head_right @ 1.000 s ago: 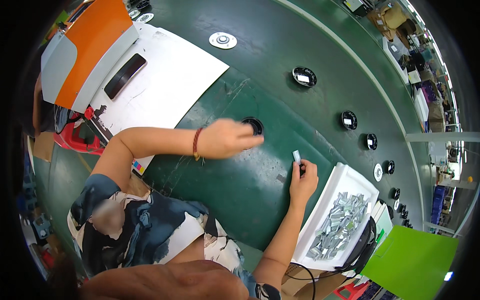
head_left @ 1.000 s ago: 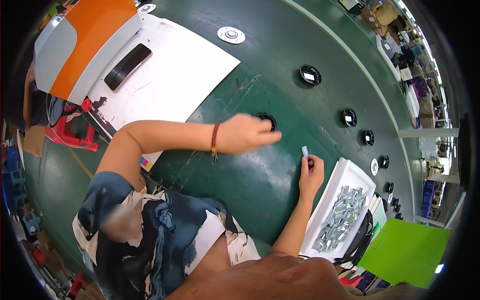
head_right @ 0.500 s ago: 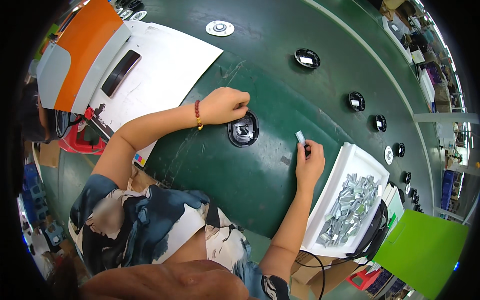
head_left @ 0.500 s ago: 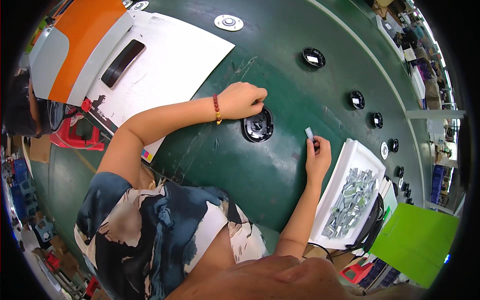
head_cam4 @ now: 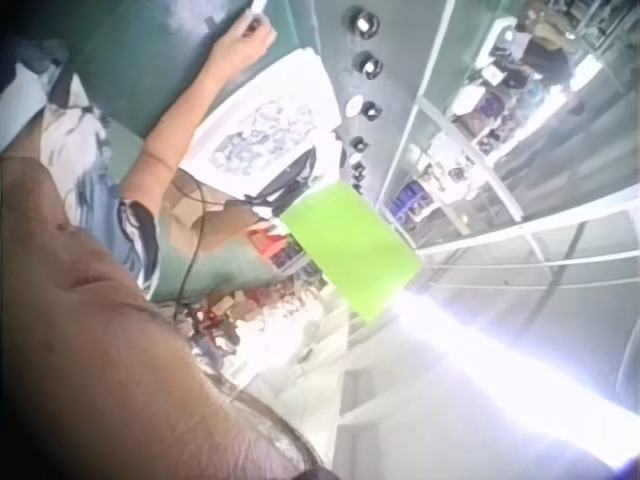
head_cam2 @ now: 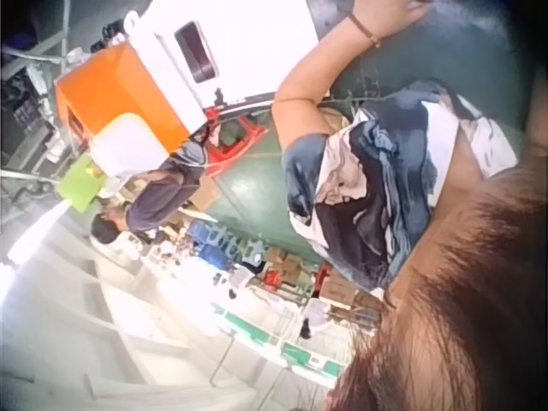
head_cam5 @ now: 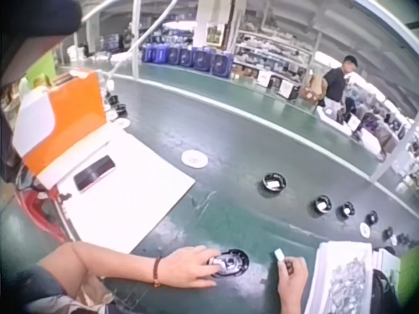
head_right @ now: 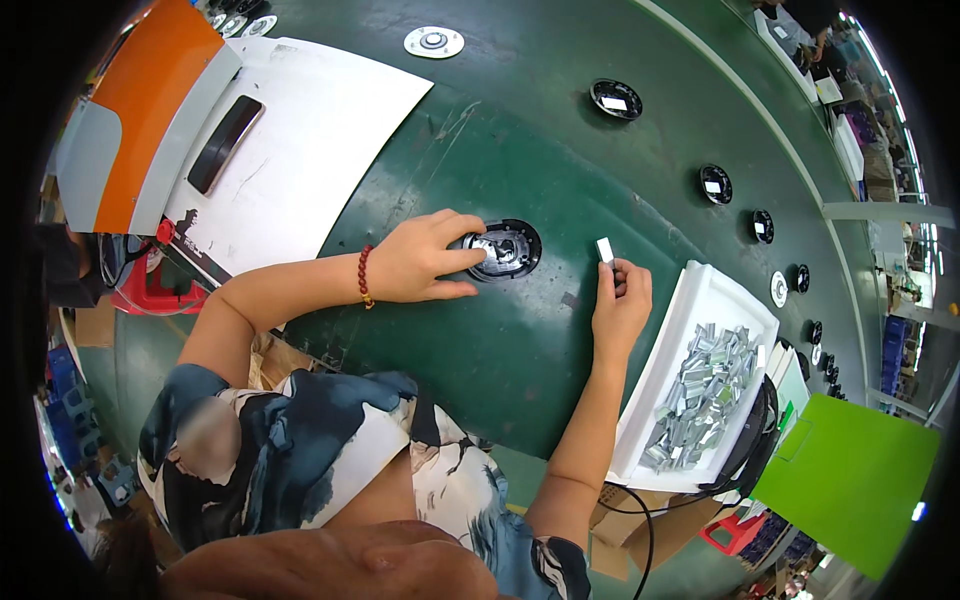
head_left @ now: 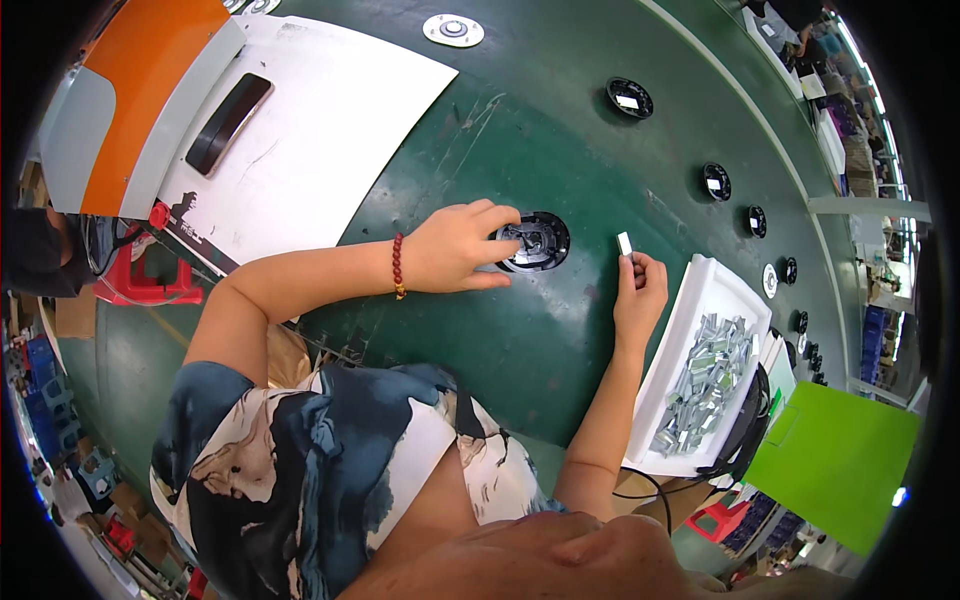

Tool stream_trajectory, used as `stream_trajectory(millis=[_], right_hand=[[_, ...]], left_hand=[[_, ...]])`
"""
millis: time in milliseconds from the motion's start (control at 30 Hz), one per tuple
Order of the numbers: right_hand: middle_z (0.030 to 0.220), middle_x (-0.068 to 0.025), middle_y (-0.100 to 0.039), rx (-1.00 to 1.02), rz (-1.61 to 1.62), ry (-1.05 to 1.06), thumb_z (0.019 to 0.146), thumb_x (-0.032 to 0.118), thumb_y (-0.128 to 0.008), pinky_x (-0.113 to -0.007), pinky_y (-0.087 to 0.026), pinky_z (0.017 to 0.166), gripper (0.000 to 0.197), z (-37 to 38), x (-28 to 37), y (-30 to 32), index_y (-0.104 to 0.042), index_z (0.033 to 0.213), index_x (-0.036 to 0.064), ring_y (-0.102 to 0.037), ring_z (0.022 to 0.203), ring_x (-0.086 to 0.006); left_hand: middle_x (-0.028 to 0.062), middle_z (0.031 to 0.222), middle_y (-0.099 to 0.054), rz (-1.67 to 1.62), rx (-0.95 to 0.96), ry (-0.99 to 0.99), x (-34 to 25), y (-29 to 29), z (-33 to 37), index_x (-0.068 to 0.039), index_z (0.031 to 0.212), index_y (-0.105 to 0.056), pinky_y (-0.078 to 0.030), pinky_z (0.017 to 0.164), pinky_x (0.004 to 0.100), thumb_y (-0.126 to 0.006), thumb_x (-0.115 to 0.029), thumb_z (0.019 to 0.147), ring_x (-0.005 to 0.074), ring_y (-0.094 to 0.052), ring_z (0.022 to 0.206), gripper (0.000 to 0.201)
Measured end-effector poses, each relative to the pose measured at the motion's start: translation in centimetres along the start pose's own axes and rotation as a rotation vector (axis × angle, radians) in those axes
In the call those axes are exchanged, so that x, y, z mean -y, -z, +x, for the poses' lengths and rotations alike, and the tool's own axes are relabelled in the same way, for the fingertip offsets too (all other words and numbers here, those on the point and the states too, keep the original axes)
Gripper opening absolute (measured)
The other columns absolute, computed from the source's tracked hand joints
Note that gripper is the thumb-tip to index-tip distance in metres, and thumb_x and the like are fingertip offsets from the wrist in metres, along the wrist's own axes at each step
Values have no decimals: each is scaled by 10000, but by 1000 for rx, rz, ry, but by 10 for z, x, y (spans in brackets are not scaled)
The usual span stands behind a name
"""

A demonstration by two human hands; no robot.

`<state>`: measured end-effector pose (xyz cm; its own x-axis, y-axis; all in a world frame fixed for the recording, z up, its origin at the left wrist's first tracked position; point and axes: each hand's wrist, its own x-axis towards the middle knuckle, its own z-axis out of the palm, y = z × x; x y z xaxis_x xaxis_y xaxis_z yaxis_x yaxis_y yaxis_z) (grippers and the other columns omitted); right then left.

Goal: The recorder is assembling electronic components at a factory workstation, placing internal parts into plastic housings.

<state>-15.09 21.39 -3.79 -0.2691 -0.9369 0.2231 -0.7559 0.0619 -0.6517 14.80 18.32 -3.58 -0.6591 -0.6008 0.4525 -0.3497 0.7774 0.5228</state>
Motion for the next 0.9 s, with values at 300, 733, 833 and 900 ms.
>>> stream_trajectory(millis=[300,733,833,900], right_hand=[[920,-62,-578,261,162,236,743,108,-771,-337,-362,879,203,-18,40,3,-665,909,60,-539,882,-218],[1092,-69,-542,349,-131,489,701,153,-794,-418,-337,929,263,-27,69,-3,-690,936,99,-490,1074,-283],[1092,-69,-542,330,-170,489,708,144,-788,-420,-338,923,264,-29,69,-6,-684,945,90,-490,1070,-288],[1090,-70,-542,323,-185,489,712,139,-784,-420,-340,919,266,-31,71,-7,-679,951,84,-490,1067,-290]], left_hand=[[189,1198,-538,-128,11,-79,7,-14,-1,-22,879,-564,-519,832,421,-766,-149,743,355,-597,1021,275],[199,1222,-541,-198,83,-109,7,-14,1,-9,871,-577,-520,840,424,-769,-140,725,366,-597,1045,275],[203,1226,-541,-208,89,-96,7,-14,1,-11,870,-579,-520,842,425,-768,-143,728,368,-597,1043,272],[205,1227,-541,-210,91,-89,6,-13,1,-12,870,-577,-519,844,425,-768,-145,729,369,-598,1043,272]])
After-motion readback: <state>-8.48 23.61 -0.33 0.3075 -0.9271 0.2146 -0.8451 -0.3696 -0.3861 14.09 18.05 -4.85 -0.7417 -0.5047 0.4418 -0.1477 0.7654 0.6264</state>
